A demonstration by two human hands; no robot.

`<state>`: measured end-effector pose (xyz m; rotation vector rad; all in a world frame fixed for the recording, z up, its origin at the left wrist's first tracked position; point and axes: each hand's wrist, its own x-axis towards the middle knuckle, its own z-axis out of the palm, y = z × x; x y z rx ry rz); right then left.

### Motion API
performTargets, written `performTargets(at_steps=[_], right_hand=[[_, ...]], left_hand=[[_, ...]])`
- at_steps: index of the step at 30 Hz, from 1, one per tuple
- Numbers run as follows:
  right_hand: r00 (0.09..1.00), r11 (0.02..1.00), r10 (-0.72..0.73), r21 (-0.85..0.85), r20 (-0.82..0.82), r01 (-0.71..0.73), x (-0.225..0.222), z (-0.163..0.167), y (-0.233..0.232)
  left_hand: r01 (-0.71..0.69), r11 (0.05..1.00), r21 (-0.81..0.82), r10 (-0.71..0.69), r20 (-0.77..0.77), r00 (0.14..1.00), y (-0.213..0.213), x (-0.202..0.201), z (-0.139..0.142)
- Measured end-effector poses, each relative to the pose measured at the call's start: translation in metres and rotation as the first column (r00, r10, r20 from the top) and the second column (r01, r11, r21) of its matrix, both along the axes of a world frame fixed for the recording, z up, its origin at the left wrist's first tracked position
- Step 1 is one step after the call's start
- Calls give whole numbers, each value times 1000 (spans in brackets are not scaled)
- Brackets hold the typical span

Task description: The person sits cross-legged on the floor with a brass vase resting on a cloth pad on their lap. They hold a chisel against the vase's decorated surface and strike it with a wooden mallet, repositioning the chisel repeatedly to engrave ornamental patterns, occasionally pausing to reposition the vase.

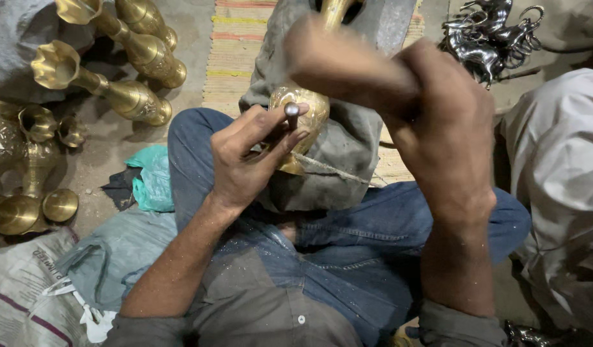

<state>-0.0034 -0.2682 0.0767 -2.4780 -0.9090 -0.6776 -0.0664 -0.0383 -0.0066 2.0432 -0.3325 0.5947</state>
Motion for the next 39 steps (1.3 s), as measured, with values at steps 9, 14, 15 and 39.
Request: performTargets(at_steps=[9,14,15,39], right_hand=[[978,980,75,195,-195,-37,5,-5,-1],[921,953,96,303,-376,24,4,-4,4],[983,994,3,110,-183,17,5,-6,4],[754,880,80,401,-653,254,-14,-81,35]], left_hand=[[-22,1000,10,22,-34,999,2,2,-7],[35,999,2,-35,-6,999,4,2,-12],[38,999,2,-38,-20,999,4,2,-12],[95,470,-877,-79,66,995,-11,103,-50]])
